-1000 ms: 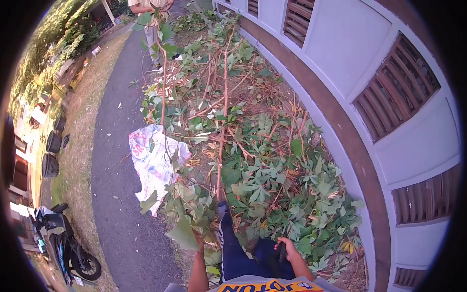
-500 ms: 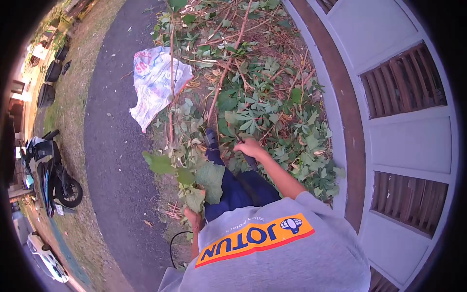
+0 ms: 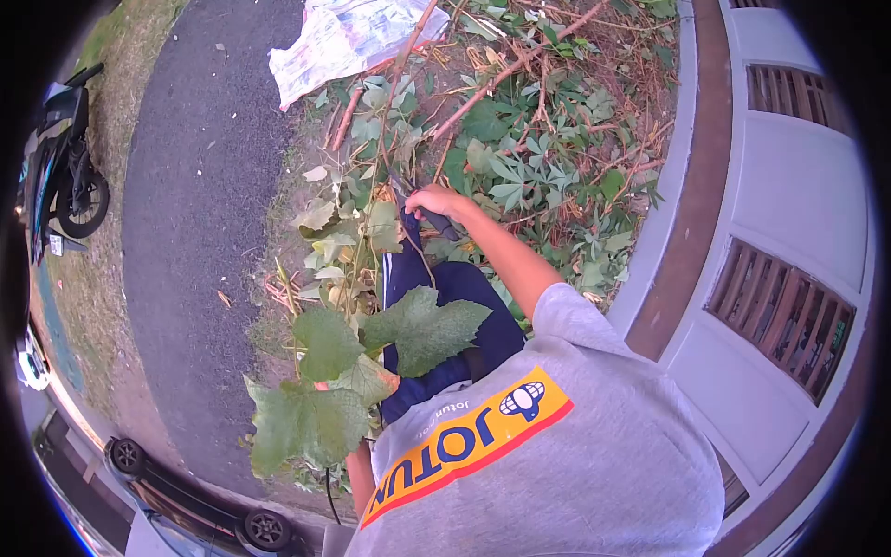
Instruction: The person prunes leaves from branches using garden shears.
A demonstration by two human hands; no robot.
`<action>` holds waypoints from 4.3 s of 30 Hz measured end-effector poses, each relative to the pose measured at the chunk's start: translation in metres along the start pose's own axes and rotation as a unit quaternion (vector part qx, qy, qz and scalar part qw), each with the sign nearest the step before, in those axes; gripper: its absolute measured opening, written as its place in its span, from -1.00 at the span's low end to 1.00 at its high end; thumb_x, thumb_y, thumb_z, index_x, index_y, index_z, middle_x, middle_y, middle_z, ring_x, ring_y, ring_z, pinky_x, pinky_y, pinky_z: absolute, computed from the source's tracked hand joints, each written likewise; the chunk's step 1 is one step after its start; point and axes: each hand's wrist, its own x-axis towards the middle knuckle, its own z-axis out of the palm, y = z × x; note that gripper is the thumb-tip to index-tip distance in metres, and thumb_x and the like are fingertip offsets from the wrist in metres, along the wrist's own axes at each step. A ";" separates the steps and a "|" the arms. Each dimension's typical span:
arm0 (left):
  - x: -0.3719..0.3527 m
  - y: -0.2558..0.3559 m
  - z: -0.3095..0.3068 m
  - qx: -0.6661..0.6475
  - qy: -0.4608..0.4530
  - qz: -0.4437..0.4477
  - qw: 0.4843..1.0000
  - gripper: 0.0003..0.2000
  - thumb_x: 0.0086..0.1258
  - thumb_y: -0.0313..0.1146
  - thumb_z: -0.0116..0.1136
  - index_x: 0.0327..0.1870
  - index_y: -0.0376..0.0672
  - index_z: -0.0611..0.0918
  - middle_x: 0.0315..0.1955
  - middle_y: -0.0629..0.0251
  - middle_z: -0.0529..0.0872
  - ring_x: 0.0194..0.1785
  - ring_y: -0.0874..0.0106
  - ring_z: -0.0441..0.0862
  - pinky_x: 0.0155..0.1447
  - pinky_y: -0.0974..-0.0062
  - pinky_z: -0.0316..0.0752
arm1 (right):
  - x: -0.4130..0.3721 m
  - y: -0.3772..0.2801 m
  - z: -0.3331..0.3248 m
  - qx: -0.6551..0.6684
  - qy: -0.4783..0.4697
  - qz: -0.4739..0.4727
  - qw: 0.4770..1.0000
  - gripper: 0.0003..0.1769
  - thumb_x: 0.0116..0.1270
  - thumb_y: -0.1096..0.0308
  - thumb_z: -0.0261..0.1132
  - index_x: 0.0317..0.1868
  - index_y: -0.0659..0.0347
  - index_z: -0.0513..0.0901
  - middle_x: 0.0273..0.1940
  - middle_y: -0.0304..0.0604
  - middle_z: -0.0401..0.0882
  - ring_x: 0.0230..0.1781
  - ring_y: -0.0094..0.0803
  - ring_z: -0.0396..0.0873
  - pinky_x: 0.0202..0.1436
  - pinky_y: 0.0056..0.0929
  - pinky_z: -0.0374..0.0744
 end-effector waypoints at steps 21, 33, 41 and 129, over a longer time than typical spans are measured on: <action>-0.060 -0.007 -0.019 -0.111 0.071 -0.155 0.979 -0.68 0.35 -0.17 0.13 -0.14 -0.29 0.66 -0.24 0.09 0.72 -0.14 0.17 0.63 -0.08 0.22 0.44 | -0.061 -0.061 -0.079 -0.107 -0.021 0.068 0.992 -0.58 0.08 0.28 0.27 -0.10 0.43 0.62 -0.21 -0.06 0.69 -0.18 -0.40 0.63 -0.01 -0.49 0.55; -0.059 -0.007 -0.041 -0.159 0.117 -0.168 0.966 -0.65 0.38 -0.11 0.12 -0.08 -0.26 0.64 -0.23 0.16 0.70 -0.16 0.24 0.61 -0.09 0.27 0.43 | -0.064 -0.080 -0.090 -0.213 -0.060 0.088 0.971 -0.62 0.10 0.15 0.29 -0.23 0.33 0.68 -0.33 -0.11 0.69 -0.39 -0.38 0.64 -0.31 -0.39 0.58; -0.063 -0.005 -0.055 -0.194 0.162 -0.169 0.953 -0.63 0.40 -0.08 0.12 -0.04 -0.24 0.62 -0.23 0.20 0.69 -0.17 0.29 0.59 -0.10 0.30 0.43 | -0.015 -0.121 -0.052 -0.264 -0.063 0.017 0.962 -0.61 0.15 0.11 0.43 -0.46 0.31 0.59 -0.48 -0.13 0.64 -0.53 -0.42 0.59 -0.48 -0.39 0.51; -0.030 0.037 -0.194 -0.497 0.454 0.069 0.736 -0.83 0.45 -0.41 0.11 -0.27 -0.19 0.36 -0.35 0.33 0.54 -0.34 0.56 0.48 -0.13 0.40 0.49 | -0.081 -0.033 0.213 0.026 -0.176 0.101 0.979 -0.63 0.17 0.04 0.33 -0.27 0.19 0.55 -0.43 -0.14 0.58 -0.50 -0.33 0.65 -0.39 -0.30 0.63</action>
